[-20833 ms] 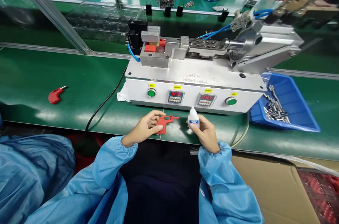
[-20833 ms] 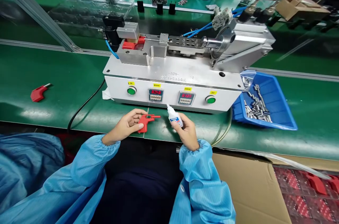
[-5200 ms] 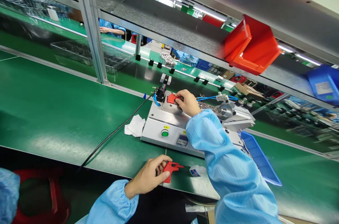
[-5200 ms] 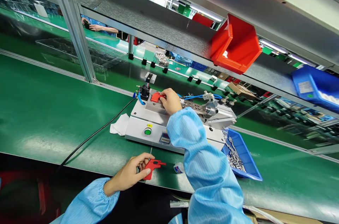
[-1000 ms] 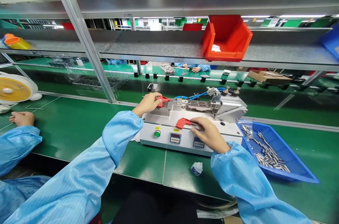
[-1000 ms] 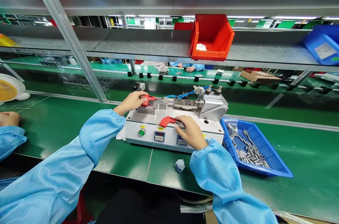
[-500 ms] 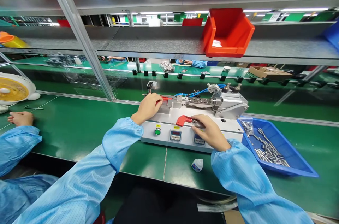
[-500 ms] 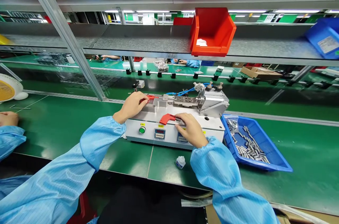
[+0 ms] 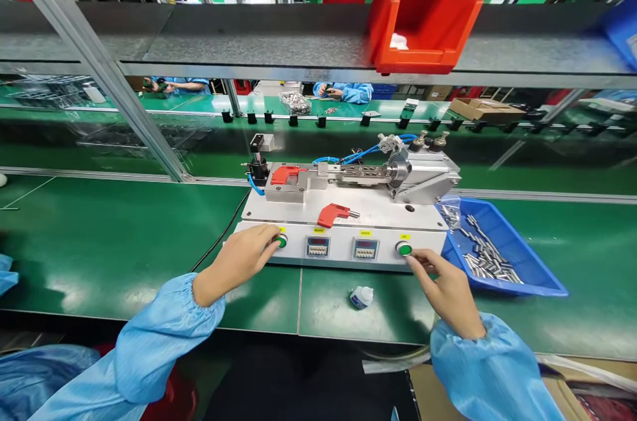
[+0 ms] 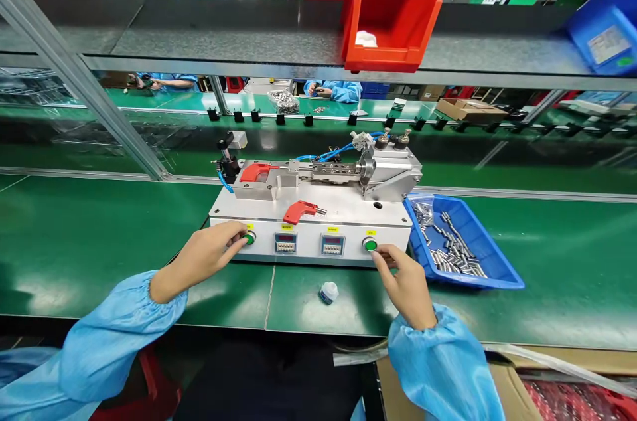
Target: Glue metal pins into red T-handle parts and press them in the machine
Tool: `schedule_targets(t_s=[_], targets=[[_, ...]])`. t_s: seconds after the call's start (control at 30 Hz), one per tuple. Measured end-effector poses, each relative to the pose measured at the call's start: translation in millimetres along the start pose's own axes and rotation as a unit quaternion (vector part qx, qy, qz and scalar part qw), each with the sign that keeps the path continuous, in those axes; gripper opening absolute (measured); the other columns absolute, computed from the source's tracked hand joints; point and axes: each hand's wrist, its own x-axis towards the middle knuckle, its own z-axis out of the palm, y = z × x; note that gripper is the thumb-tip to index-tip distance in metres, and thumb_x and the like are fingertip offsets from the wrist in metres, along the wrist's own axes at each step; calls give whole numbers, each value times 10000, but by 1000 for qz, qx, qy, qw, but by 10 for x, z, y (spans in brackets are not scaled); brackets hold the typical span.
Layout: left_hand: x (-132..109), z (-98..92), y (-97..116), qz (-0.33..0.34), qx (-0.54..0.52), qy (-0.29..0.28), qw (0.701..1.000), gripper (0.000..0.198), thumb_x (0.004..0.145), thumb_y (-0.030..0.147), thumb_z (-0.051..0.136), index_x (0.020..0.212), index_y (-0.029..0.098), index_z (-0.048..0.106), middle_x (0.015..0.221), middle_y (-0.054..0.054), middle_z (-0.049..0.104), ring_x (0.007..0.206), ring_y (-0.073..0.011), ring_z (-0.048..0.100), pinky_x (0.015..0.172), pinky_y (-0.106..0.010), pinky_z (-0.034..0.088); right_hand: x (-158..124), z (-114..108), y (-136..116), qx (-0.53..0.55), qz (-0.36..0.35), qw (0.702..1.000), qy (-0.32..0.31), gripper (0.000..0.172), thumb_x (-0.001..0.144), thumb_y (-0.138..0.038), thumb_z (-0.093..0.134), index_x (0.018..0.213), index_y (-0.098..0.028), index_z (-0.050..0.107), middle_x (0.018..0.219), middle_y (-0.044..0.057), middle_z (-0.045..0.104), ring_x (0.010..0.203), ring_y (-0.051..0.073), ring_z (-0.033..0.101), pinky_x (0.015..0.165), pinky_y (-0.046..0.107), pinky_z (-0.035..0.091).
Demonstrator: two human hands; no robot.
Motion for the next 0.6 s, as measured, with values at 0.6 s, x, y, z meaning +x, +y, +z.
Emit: schedule_targets(t_s=[0.6], targets=[[232, -137, 263, -72, -2, -19, 997, 61, 1006, 266, 561, 960, 240, 591, 871, -20, 714, 802, -213, 688, 672, -301, 477, -167, 603, 76, -67, -77, 976, 191, 381, 1023, -428, 542, 681, -260, 546, 600, 34, 582, 604, 211, 559, 635, 368, 450]])
